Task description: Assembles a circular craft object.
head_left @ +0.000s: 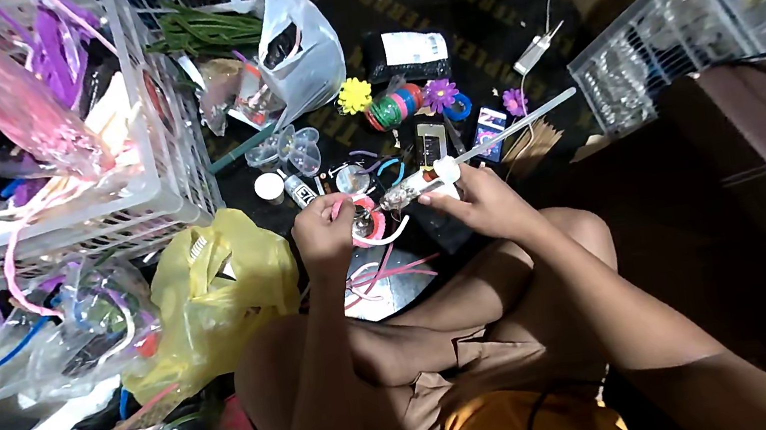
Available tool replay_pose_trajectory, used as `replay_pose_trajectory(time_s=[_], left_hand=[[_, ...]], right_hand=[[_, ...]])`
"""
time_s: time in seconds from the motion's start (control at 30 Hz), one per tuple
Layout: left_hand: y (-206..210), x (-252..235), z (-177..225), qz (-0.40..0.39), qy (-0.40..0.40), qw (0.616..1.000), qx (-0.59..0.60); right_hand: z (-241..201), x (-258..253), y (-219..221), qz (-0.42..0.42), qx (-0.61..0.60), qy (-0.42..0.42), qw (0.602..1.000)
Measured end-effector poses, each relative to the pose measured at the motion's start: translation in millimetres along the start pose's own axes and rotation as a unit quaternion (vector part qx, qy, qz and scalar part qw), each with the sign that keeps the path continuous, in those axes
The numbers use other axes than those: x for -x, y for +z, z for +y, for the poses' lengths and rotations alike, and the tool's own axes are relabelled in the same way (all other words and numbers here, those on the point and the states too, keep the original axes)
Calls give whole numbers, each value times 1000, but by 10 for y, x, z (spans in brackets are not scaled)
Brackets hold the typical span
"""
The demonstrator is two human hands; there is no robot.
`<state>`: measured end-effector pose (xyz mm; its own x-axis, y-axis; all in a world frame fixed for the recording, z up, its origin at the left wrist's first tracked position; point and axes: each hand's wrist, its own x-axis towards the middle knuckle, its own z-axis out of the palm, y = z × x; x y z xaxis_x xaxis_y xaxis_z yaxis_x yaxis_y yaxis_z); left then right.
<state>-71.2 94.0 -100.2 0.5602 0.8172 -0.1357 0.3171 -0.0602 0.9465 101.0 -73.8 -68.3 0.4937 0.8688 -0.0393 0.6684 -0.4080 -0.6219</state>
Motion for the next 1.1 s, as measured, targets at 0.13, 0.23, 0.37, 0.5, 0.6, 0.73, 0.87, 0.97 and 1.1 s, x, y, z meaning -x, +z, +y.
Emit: replay_pose_trajectory(time_s=[0.13, 0.23, 0.37, 0.5, 0.6, 0.73, 0.87, 0.97, 1.1], left_hand=[[13, -40, -4, 7, -8, 1000, 6], [-16, 11, -6, 6, 0, 1000, 0], [-2, 18, -9, 2, 2, 1000, -2], [-16, 8, -15, 0, -3, 1000, 3], [-5, 8, -28, -3, 2, 1000, 5], [-1, -3, -15, 3, -10, 1000, 7], [-10, -90, -71, 66, 7, 996, 65], [-94, -116, -59, 111, -7, 985, 131], [-189, -127, -71, 131, -71, 960, 235]], right_hand=[[-4, -9, 0, 2, 7, -6, 1000], [-49, -4, -28, -15, 8, 1, 1000], [-19, 15, -22, 0, 4, -12, 1000], [-28, 9, -45, -19, 2, -14, 1000], [-12, 5, -36, -13, 3, -13, 1000], [0, -2, -31, -7, -5, -11, 1000], [146, 25, -42, 6, -131, 22, 991], [312, -57, 117, 61, -235, 91, 966], [646, -371, 610, 84, -277, 197, 937]])
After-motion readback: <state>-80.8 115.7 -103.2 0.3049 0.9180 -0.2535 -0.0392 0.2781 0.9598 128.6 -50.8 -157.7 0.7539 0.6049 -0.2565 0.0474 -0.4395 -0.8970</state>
